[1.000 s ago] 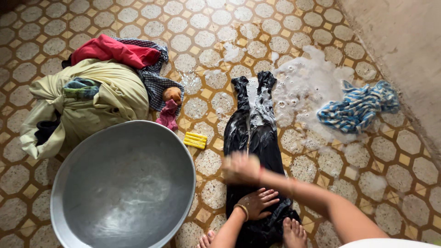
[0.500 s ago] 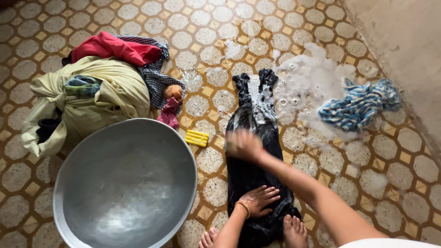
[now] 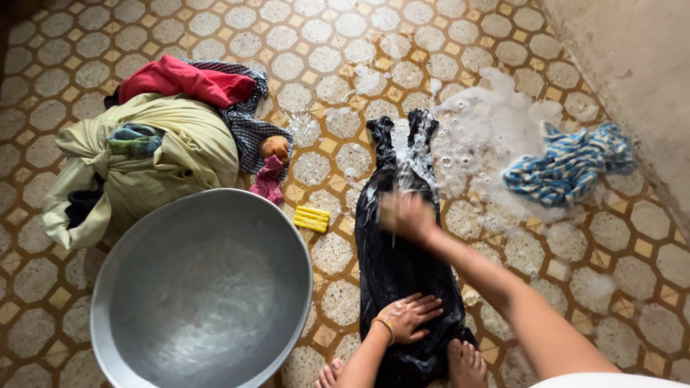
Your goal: The person washes clothes by hand on the floor, applying soap with a bar and scrubbing the garments against the floor before rinsing them in a metal basin.
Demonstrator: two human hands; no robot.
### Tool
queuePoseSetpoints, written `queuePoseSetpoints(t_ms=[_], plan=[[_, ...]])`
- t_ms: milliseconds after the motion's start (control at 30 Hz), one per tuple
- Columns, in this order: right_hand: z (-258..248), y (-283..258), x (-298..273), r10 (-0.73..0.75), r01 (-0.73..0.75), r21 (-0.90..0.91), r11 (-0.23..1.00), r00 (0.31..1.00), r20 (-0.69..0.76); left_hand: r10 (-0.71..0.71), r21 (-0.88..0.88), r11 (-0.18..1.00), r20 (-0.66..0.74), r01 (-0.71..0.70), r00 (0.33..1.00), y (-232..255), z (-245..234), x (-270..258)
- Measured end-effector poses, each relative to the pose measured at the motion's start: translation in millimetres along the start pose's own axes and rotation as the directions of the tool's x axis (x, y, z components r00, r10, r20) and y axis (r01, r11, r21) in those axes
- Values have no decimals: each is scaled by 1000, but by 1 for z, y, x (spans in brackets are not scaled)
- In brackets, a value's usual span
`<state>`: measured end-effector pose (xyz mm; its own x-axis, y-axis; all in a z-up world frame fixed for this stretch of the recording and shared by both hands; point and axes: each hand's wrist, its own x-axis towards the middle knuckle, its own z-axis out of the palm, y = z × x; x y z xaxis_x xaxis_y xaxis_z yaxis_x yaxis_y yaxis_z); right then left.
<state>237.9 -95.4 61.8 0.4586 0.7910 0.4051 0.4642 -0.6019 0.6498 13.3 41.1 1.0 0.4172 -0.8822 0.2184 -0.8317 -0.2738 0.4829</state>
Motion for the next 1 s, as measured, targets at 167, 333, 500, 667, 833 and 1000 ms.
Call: queuePoseSetpoints(t_ms=[167,333,500,667,833,1000], plan=[[-131,-55,-57,116,-66,667,742,993,-31,-55,-150,987,1,54,999,-1,16,-3],[55,40,-1,230,-496,288,819,744,627,-31,6,1000,15,31,999,-6,2,1],[104,76,-9,369,-572,282,770,760,535,-251,342,880,-255,330,934,-91,-65,10],[65,29,-43,459,-665,211,716,677,575,-245,189,945,-130,266,961,-138,-60,45],[75,39,-31,422,-753,221,620,558,715,-367,188,891,-235,413,900,-140,-27,74],[71,35,-40,443,-739,230,633,590,675,-371,201,882,-261,426,891,-122,-45,52]])
